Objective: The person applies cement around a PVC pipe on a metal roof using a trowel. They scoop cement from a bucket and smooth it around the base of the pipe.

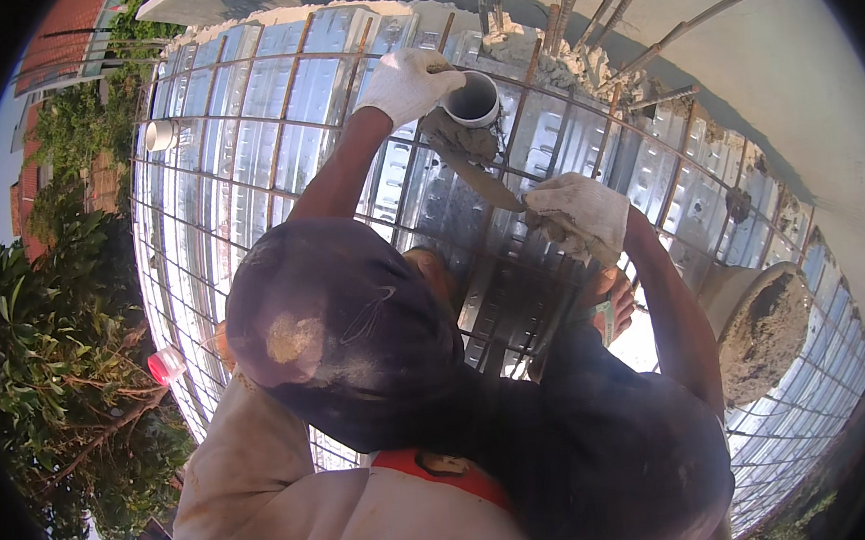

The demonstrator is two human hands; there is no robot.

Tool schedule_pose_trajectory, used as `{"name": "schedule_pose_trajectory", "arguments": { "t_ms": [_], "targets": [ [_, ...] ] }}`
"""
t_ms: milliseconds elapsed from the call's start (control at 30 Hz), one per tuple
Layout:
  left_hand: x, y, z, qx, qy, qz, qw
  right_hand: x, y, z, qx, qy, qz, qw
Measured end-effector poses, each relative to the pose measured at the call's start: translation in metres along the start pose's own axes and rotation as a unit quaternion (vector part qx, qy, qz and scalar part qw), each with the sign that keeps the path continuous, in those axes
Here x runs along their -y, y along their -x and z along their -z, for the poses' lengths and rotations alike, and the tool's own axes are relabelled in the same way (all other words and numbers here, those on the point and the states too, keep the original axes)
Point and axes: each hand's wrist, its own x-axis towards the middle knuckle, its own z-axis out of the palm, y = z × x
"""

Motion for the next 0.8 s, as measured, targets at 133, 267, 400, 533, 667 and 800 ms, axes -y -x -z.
{"name": "schedule_pose_trajectory", "arguments": {
  "t_ms": [133, 267, 400, 533, 667, 800],
  "targets": [
    [0.000, -0.003, 0.002, -0.011, 0.006, 0.005, 1.000, -0.014, -0.007, 0.012, 0.002, -0.002, 0.006, 1.000],
    [0.006, 0.001, -0.008, -0.027, 0.004, -0.006, 1.000, -0.014, -0.004, 0.027, -0.017, -0.002, -0.002, 1.000],
    [0.007, 0.004, -0.014, -0.042, -0.005, -0.012, 0.999, -0.020, 0.007, 0.024, 0.062, 0.030, -0.020, 0.997],
    [0.010, 0.000, -0.003, -0.044, -0.010, -0.019, 0.999, -0.025, 0.005, 0.023, 0.007, -0.105, -0.015, 0.994],
    [0.012, 0.004, -0.003, -0.027, 0.000, -0.018, 0.999, -0.041, -0.003, 0.029, 0.010, -0.081, -0.006, 0.997],
    [-0.004, -0.008, -0.009, -0.013, 0.023, -0.009, 1.000, -0.059, 0.043, 0.015, -0.045, -0.037, 0.011, 0.998]
  ]
}}
